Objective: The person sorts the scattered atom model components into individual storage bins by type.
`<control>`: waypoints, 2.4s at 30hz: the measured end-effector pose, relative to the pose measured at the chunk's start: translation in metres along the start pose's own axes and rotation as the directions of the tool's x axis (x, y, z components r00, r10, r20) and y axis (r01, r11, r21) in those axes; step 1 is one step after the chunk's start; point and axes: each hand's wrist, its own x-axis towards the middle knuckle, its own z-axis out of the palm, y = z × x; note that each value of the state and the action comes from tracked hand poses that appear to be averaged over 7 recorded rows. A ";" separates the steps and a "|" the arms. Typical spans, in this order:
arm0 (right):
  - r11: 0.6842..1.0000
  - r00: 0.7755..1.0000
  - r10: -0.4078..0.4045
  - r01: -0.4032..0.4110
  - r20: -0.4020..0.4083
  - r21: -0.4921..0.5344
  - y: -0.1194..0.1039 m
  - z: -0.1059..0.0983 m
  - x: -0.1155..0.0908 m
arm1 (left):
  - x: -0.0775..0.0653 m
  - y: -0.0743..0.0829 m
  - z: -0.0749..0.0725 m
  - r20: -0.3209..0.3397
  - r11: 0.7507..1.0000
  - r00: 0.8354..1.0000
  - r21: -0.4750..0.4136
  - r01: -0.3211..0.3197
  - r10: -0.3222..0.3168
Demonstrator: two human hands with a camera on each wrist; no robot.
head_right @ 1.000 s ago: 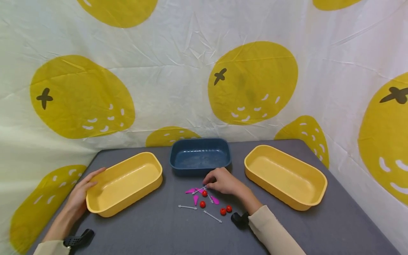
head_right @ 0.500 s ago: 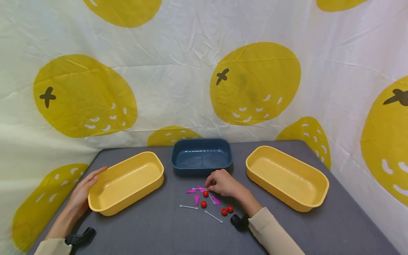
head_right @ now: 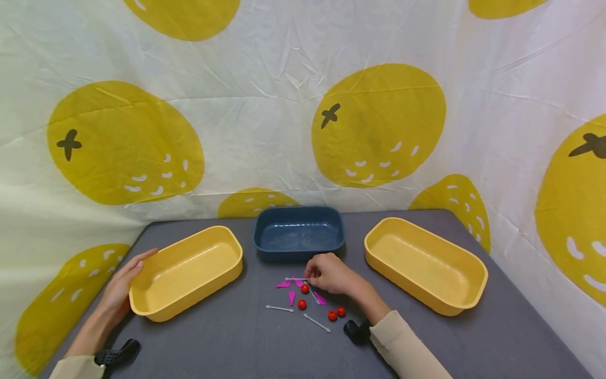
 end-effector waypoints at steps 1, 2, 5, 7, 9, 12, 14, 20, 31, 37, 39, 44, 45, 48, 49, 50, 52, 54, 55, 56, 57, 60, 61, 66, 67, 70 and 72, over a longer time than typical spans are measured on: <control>1.000 1.000 -0.003 0.003 0.001 0.005 0.000 -0.001 0.000 | 0.000 0.000 0.000 0.001 1.000 1.000 -0.007 -0.002 0.002; 1.000 1.000 -0.007 0.007 0.003 0.010 -0.001 -0.001 -0.001 | 0.000 0.000 0.000 0.002 1.000 1.000 -0.010 -0.003 0.003; 1.000 1.000 -0.004 0.004 0.012 0.029 -0.004 -0.003 -0.001 | 0.000 0.000 0.001 0.000 1.000 1.000 -0.023 0.000 0.000; 0.999 1.000 0.004 -0.004 0.016 0.038 -0.006 -0.004 -0.002 | 0.000 0.000 0.002 -0.004 1.000 1.000 -0.019 0.005 -0.005; 0.999 1.000 0.020 -0.021 0.019 0.046 -0.008 -0.005 -0.002 | 0.000 0.000 0.002 -0.010 1.000 1.000 -0.011 0.010 -0.010; 0.998 1.000 0.018 -0.019 0.015 0.058 -0.010 -0.006 -0.003 | -0.001 0.000 0.002 -0.019 1.000 1.000 0.007 0.003 -0.003; 0.998 1.000 0.010 -0.010 0.008 0.064 -0.011 -0.008 -0.003 | -0.001 0.000 0.002 -0.022 1.000 1.000 0.014 -0.005 0.005; 0.996 1.000 0.010 -0.010 0.003 0.089 -0.017 -0.013 -0.005 | -0.001 -0.001 0.003 -0.030 1.000 0.999 0.008 -0.025 0.025; 0.982 0.997 -0.003 0.018 -0.077 0.189 -0.029 -0.015 -0.006 | -0.001 0.000 0.001 -0.040 1.000 0.999 0.020 -0.020 0.021; 0.971 0.993 -0.005 0.034 -0.122 0.235 -0.034 -0.016 -0.009 | 0.000 -0.001 0.003 -0.032 0.999 0.999 0.037 -0.013 0.014; 0.970 0.992 -0.007 0.038 -0.128 0.240 -0.035 -0.016 -0.009 | 0.000 -0.001 0.003 -0.037 0.999 0.999 0.040 -0.005 0.006; 0.973 0.992 -0.021 0.049 -0.127 0.225 -0.038 -0.013 -0.007 | -0.002 -0.002 0.003 -0.040 0.999 0.999 0.043 0.014 -0.013; 0.974 0.992 -0.023 0.050 -0.124 0.221 -0.038 -0.013 -0.007 | -0.002 -0.002 0.003 -0.040 0.999 0.999 0.043 0.015 -0.013; 0.975 0.992 -0.033 0.060 -0.125 0.214 -0.041 -0.013 -0.005 | -0.001 -0.001 0.003 -0.040 0.999 0.999 0.044 0.011 -0.010; 0.975 0.991 -0.039 0.066 -0.127 0.214 -0.042 -0.013 -0.004 | -0.001 -0.001 0.003 -0.039 0.999 0.999 0.042 0.010 -0.009; 0.974 0.990 -0.047 0.074 -0.130 0.212 -0.043 -0.014 -0.003 | -0.001 -0.001 0.003 -0.039 0.999 0.999 0.041 0.009 -0.008; 0.974 0.988 -0.064 0.092 -0.137 0.207 -0.046 -0.016 -0.001 | 0.000 -0.001 0.003 -0.039 0.999 0.999 0.039 0.008 -0.006; 0.973 0.987 -0.079 0.107 -0.143 0.203 -0.050 -0.019 0.003 | 0.000 -0.001 0.003 -0.040 0.999 0.999 0.037 0.008 -0.006; 0.974 0.986 -0.083 0.111 -0.146 0.196 -0.052 -0.020 0.005 | -0.001 -0.001 0.003 -0.039 0.999 0.999 0.039 0.007 -0.006; 0.974 0.985 -0.089 0.117 -0.148 0.192 -0.054 -0.021 0.007 | -0.001 -0.001 0.003 -0.040 0.999 0.999 0.042 0.007 -0.005; 0.975 0.985 -0.093 0.120 -0.148 0.188 -0.056 -0.022 0.009 | -0.001 0.000 0.003 -0.041 0.999 0.999 0.045 0.007 -0.005; 0.976 0.984 -0.107 0.131 -0.144 0.176 -0.062 -0.025 0.016 | -0.001 0.000 0.003 -0.041 0.998 0.999 0.055 0.008 -0.005; 0.976 0.983 -0.113 0.137 -0.142 0.170 -0.064 -0.026 0.018 | -0.001 0.000 0.003 -0.040 0.998 0.999 0.055 0.008 -0.006; 0.974 0.980 -0.143 0.163 -0.136 0.159 -0.075 -0.030 0.031 | 0.000 -0.001 0.003 -0.039 0.999 0.999 0.051 0.014 -0.012; 0.974 0.981 -0.143 0.164 -0.134 0.158 -0.078 -0.030 0.034 | 0.000 -0.001 0.003 -0.039 0.999 0.999 0.049 0.014 -0.012; 0.973 0.982 -0.142 0.162 -0.125 0.165 -0.083 -0.029 0.043 | 0.000 -0.001 0.003 -0.033 0.999 0.999 0.036 0.009 -0.008; 0.972 0.983 -0.143 0.162 -0.117 0.170 -0.086 -0.028 0.050 | -0.001 -0.001 0.003 -0.025 0.999 1.000 0.036 0.003 -0.002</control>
